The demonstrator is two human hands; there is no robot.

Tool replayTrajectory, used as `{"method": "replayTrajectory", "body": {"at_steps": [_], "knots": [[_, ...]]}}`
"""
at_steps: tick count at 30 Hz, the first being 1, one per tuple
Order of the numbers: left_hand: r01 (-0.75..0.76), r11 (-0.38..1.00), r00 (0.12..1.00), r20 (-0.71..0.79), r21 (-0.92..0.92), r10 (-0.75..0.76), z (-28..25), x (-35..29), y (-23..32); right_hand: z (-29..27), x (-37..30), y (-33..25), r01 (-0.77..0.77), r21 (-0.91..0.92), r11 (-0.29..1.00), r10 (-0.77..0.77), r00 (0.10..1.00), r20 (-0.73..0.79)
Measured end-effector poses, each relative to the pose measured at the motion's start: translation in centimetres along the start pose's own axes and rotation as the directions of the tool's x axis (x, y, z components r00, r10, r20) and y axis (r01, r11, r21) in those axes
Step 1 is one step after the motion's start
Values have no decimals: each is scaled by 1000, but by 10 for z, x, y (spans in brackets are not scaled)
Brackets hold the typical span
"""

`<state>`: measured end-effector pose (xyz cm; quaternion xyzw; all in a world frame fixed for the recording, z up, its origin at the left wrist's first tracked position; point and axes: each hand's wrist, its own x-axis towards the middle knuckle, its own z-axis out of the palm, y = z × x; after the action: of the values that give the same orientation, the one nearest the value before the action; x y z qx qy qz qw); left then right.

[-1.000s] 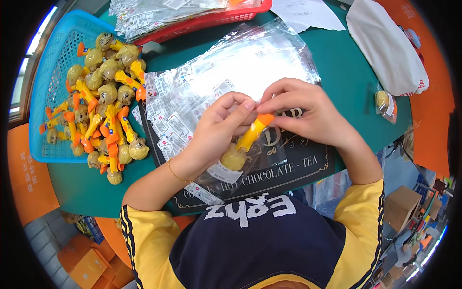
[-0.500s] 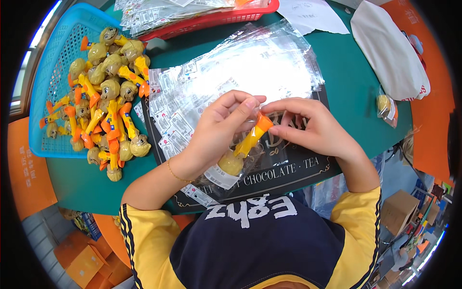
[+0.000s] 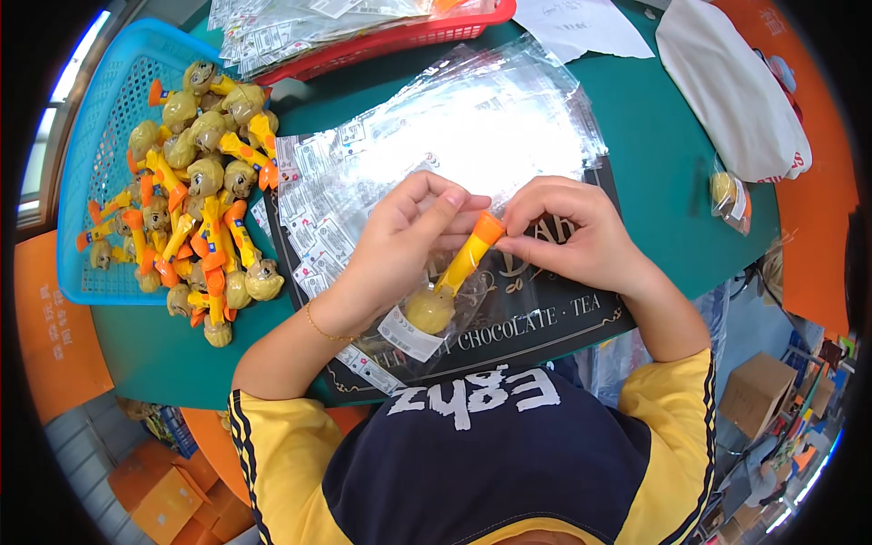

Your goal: Assembling character toy heads onto bases and packaging them into plastic bags.

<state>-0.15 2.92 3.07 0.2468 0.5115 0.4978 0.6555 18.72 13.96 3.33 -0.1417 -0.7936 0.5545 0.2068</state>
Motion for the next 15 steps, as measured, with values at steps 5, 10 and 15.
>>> {"method": "replayTrajectory", "body": {"at_steps": [5,10,15], "knots": [[-7,981,1000,-21,-195,3,-6,4,-6,9,2,3,182,-324,928,-205,978,-37],[8,946,999,34,-324,3,-2,3,-9,21,0,-1,159,-429,889,-175,985,3],[-71,992,990,118,-108,83,0,1,-9,18,1,1,31,-272,962,-37,999,-17]]}}
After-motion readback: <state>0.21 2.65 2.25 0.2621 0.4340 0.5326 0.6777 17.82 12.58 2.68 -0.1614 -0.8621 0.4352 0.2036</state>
